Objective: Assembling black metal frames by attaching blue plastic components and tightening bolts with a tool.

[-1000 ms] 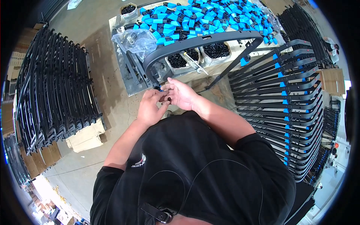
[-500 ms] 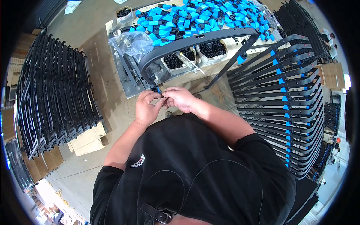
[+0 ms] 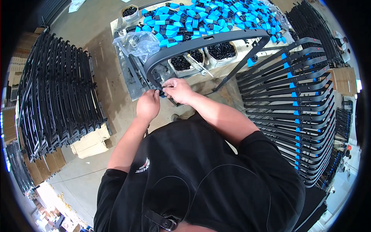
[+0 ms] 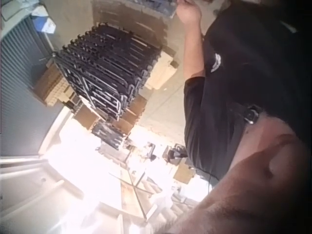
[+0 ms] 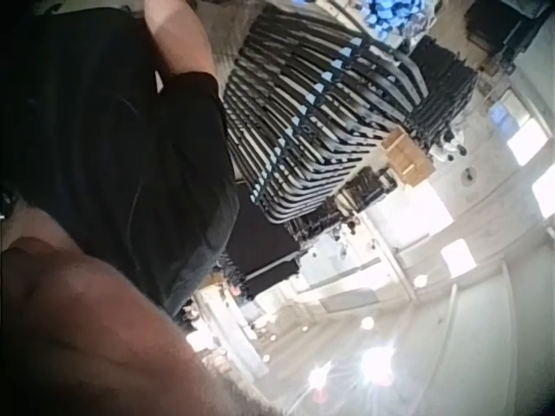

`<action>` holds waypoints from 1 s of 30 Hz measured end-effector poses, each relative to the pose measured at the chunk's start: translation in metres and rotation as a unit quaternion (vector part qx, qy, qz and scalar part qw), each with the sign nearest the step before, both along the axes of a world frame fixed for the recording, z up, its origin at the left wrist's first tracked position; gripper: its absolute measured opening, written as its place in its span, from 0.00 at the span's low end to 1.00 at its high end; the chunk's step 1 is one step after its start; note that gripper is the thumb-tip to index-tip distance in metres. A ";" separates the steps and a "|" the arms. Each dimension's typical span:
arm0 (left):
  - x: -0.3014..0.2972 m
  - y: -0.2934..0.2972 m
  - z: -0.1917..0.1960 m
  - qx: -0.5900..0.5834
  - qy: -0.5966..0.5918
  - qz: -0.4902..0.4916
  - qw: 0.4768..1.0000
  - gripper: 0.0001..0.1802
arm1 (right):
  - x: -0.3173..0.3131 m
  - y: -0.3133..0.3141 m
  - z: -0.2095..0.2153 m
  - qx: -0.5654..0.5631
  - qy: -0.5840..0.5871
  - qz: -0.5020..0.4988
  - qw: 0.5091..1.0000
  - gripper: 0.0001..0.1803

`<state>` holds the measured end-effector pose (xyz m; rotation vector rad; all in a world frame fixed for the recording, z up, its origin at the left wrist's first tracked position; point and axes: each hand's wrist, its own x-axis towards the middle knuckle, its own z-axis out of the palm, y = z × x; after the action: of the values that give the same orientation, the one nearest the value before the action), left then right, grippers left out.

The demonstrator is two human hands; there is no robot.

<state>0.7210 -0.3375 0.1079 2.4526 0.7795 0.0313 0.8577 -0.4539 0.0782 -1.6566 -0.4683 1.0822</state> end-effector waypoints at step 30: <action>0.015 0.003 0.025 0.032 0.152 -0.070 0.985 0.19 | 0.020 0.004 -0.003 0.005 0.102 0.056 0.993 0.08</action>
<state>0.7360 -0.3344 0.1325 2.6015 0.7396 -0.3837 0.8776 -0.4495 0.0748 -1.5057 -0.4359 1.3155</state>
